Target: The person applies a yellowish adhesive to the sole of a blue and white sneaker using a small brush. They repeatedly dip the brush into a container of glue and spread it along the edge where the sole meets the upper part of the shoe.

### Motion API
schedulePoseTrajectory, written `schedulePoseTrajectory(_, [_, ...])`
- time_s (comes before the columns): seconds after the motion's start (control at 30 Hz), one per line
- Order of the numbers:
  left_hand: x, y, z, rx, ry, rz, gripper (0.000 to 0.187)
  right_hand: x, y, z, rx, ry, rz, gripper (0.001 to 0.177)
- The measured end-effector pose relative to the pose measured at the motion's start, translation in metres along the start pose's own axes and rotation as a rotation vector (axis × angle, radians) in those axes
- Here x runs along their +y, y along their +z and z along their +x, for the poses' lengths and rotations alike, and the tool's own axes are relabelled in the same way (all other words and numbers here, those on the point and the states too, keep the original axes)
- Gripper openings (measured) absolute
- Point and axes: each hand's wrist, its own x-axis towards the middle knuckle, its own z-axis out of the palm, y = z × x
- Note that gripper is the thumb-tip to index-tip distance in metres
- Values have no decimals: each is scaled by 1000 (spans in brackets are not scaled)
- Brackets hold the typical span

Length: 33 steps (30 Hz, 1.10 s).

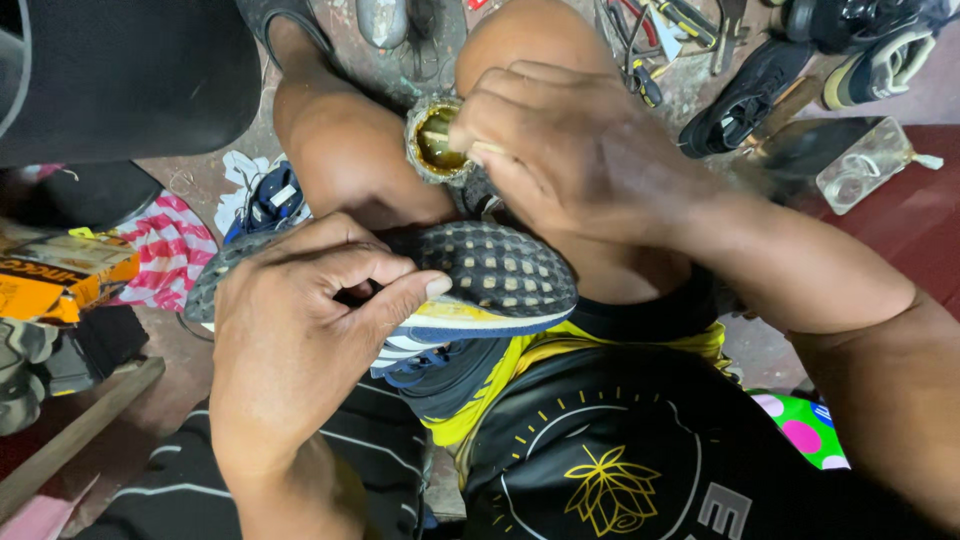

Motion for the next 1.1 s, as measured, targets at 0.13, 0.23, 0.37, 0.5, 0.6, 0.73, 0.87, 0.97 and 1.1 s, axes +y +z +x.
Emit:
schedulePoseTrajectory(0.13, [-2, -1, 2, -5, 4, 12, 21, 16, -3, -1, -48, 85, 122, 10])
schedulePoseTrajectory(0.23, [-2, -1, 4, -8, -10, 34, 23, 25, -17, -3, -67, 325, 315, 12])
schedulePoseTrajectory(0.37, [-8, -1, 5, -6, -16, -9, 23, 34, -31, -26, 84, 458, 759, 22])
schedulePoseTrajectory(0.5, [-11, 2, 7, -14, -41, -20, 22, 35, -40, -75, 258, 355, 989, 27])
schedulePoseTrajectory(0.6, [-12, 3, 9, 3, 8, 8, 23, 33, -32, -100, 501, 236, 1173, 31])
schedulePoseTrajectory(0.73, [-11, 5, 11, 22, 4, 2, 23, 10, -30, -105, 533, 174, 806, 29])
schedulePoseTrajectory(0.87, [-12, 6, 12, 39, 29, 12, 23, -38, -26, -96, 428, 228, 534, 23])
schedulePoseTrajectory(0.97, [-13, 7, 11, 44, 30, 15, 24, -54, -24, -84, 343, 266, 408, 15])
schedulePoseTrajectory(1.1, [-14, 7, 10, 52, 31, 19, 26, -51, -16, -65, 308, 105, 369, 7])
